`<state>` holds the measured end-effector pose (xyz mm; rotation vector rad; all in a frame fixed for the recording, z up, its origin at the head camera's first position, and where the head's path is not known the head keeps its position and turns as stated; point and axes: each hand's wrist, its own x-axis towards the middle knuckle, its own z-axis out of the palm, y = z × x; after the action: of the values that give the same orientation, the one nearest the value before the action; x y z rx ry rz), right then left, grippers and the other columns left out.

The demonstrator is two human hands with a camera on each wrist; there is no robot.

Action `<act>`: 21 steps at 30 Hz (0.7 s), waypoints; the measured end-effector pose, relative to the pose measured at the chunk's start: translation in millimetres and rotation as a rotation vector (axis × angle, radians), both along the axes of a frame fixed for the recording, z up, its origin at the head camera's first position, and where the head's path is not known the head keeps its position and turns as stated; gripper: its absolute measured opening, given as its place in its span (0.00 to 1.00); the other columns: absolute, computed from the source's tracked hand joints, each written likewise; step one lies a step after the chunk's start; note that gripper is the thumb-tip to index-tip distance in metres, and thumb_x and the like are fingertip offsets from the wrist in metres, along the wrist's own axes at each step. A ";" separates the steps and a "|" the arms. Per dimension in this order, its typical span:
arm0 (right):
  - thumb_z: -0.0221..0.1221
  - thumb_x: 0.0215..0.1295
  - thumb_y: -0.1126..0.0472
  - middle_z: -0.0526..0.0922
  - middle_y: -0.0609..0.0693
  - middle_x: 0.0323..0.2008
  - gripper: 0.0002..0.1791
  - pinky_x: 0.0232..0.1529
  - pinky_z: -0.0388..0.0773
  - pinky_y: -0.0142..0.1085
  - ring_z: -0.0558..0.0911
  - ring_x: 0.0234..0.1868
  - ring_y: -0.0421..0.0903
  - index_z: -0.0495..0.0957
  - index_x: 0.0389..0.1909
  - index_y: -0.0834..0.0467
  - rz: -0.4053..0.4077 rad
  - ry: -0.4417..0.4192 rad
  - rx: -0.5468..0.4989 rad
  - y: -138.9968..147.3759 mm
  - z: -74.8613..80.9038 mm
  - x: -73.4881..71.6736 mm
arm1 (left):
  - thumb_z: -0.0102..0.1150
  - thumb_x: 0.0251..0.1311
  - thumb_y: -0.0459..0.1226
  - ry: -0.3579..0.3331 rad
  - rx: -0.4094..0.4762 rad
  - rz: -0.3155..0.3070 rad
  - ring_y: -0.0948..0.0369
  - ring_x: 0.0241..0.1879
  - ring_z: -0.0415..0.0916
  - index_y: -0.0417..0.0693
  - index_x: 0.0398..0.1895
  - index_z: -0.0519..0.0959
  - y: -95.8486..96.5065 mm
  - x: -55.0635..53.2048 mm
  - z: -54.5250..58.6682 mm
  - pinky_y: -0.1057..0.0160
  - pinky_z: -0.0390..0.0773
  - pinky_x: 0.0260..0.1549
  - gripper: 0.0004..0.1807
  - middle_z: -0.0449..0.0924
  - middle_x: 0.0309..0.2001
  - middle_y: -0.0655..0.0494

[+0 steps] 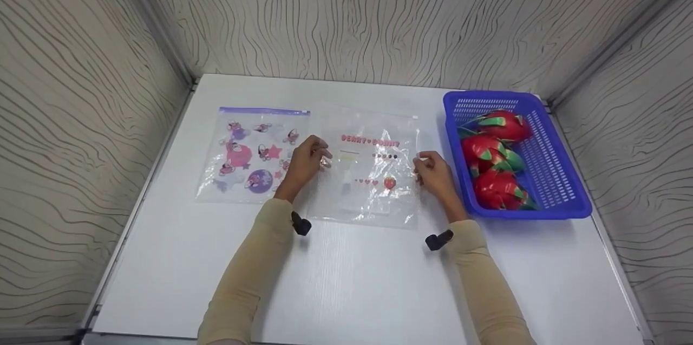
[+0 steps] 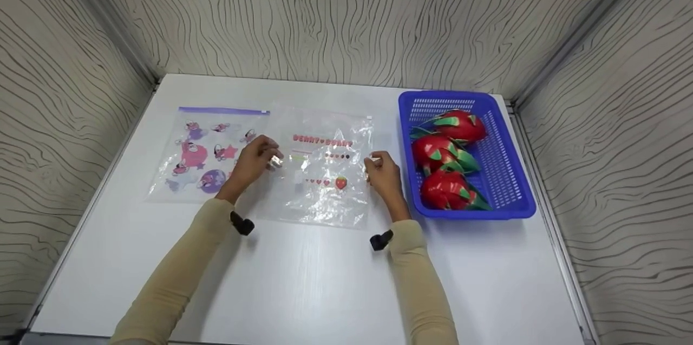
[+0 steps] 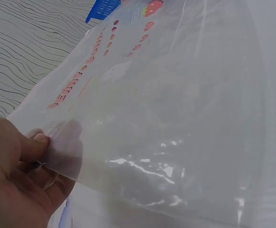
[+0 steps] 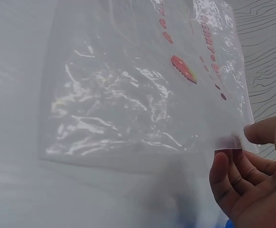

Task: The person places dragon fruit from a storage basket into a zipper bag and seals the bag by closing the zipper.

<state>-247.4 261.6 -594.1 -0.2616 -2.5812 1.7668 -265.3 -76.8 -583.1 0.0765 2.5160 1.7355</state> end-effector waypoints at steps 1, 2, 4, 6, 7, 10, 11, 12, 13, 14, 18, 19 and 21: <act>0.59 0.78 0.63 0.79 0.45 0.25 0.16 0.22 0.76 0.27 0.77 0.20 0.36 0.75 0.58 0.69 -0.002 0.001 -0.014 0.1 1.8 -1.0 | 0.50 0.81 0.31 0.007 0.010 -0.007 0.56 0.41 0.87 0.42 0.53 0.77 -0.2 0.0 1.8 0.62 0.85 0.38 0.07 0.88 0.45 0.47; 0.58 0.78 0.63 0.78 0.44 0.25 0.15 0.22 0.76 0.27 0.76 0.20 0.36 0.75 0.57 0.69 -0.005 0.001 -0.025 0.3 3.5 -1.9 | 0.50 0.81 0.31 0.019 0.019 -0.015 0.56 0.40 0.87 0.41 0.53 0.77 -0.4 0.0 3.6 0.61 0.86 0.39 0.07 0.88 0.45 0.46; 0.58 0.79 0.62 0.78 0.45 0.26 0.15 0.22 0.76 0.27 0.76 0.20 0.36 0.75 0.56 0.69 -0.015 0.005 -0.040 0.8 7.4 -3.7 | 0.50 0.81 0.31 0.039 0.038 -0.032 0.55 0.39 0.88 0.40 0.54 0.76 -1.1 0.2 7.0 0.58 0.88 0.40 0.07 0.87 0.45 0.46; 0.57 0.80 0.60 0.81 0.48 0.29 0.15 0.24 0.78 0.27 0.77 0.22 0.36 0.74 0.57 0.68 -0.021 0.004 -0.048 1.5 11.8 -5.1 | 0.50 0.82 0.31 0.060 0.056 -0.046 0.55 0.39 0.89 0.39 0.54 0.76 -1.9 0.5 10.4 0.56 0.88 0.41 0.08 0.87 0.44 0.45; 0.57 0.80 0.59 0.82 0.49 0.31 0.16 0.25 0.78 0.27 0.78 0.23 0.36 0.74 0.57 0.68 -0.021 0.003 -0.048 2.1 14.4 -5.6 | 0.50 0.82 0.32 0.069 0.063 -0.052 0.55 0.39 0.89 0.39 0.54 0.76 -2.2 0.5 12.0 0.55 0.88 0.41 0.08 0.87 0.44 0.45; 0.57 0.81 0.59 0.85 0.55 0.37 0.16 0.27 0.80 0.27 0.80 0.25 0.36 0.73 0.58 0.68 -0.028 0.008 -0.051 3.7 21.9 -7.4 | 0.50 0.82 0.32 0.088 0.080 -0.066 0.55 0.39 0.89 0.41 0.53 0.76 -3.0 1.0 16.7 0.55 0.88 0.41 0.07 0.87 0.44 0.46; 0.57 0.81 0.59 0.85 0.56 0.38 0.16 0.27 0.80 0.27 0.81 0.26 0.36 0.73 0.58 0.68 -0.030 0.013 -0.053 4.0 24.4 -8.0 | 0.50 0.82 0.32 0.090 0.084 -0.071 0.56 0.39 0.89 0.42 0.53 0.76 -3.3 1.0 17.9 0.56 0.88 0.41 0.06 0.87 0.44 0.47; 0.57 0.81 0.59 0.85 0.56 0.38 0.16 0.27 0.80 0.27 0.81 0.26 0.36 0.73 0.58 0.68 -0.031 0.024 -0.056 4.3 27.0 -8.6 | 0.50 0.82 0.32 0.095 0.086 -0.075 0.56 0.39 0.89 0.43 0.53 0.76 -3.5 0.9 19.1 0.56 0.87 0.41 0.06 0.87 0.45 0.47; 0.57 0.81 0.60 0.85 0.56 0.38 0.16 0.27 0.80 0.27 0.81 0.26 0.37 0.73 0.57 0.68 -0.035 0.038 -0.061 4.6 29.2 -9.5 | 0.50 0.82 0.32 0.098 0.091 -0.078 0.56 0.39 0.89 0.44 0.53 0.76 -3.6 0.8 20.4 0.55 0.87 0.42 0.06 0.87 0.45 0.47; 0.57 0.81 0.60 0.85 0.55 0.37 0.15 0.27 0.80 0.27 0.82 0.26 0.37 0.74 0.57 0.68 -0.040 0.051 -0.065 4.9 31.3 -10.4 | 0.50 0.82 0.32 0.104 0.098 -0.083 0.56 0.39 0.88 0.44 0.53 0.76 -3.8 0.5 21.4 0.53 0.87 0.42 0.06 0.87 0.45 0.47; 0.57 0.81 0.59 0.85 0.52 0.37 0.15 0.28 0.81 0.28 0.82 0.28 0.38 0.74 0.57 0.66 -0.051 0.081 -0.068 6.8 40.8 -13.6 | 0.50 0.82 0.31 0.139 0.123 -0.103 0.54 0.38 0.88 0.43 0.52 0.77 -4.9 -1.5 24.7 0.42 0.87 0.45 0.06 0.87 0.45 0.44; 0.57 0.81 0.59 0.84 0.51 0.37 0.14 0.28 0.81 0.28 0.83 0.28 0.38 0.74 0.56 0.65 -0.054 0.080 -0.064 7.5 43.1 -14.1 | 0.50 0.81 0.31 0.150 0.128 -0.108 0.54 0.38 0.88 0.42 0.52 0.77 -5.4 -2.1 25.2 0.41 0.86 0.45 0.06 0.87 0.44 0.44; 0.56 0.81 0.58 0.84 0.51 0.39 0.14 0.30 0.82 0.28 0.83 0.30 0.39 0.74 0.56 0.63 -0.057 0.076 -0.052 8.7 48.2 -14.8 | 0.50 0.81 0.30 0.169 0.133 -0.116 0.53 0.37 0.88 0.42 0.52 0.77 -6.3 -3.2 26.4 0.40 0.86 0.44 0.06 0.87 0.43 0.44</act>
<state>-262.3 270.3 -545.9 -0.2610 -2.4537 1.7906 -268.5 -83.1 -556.7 0.3850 2.4463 1.9212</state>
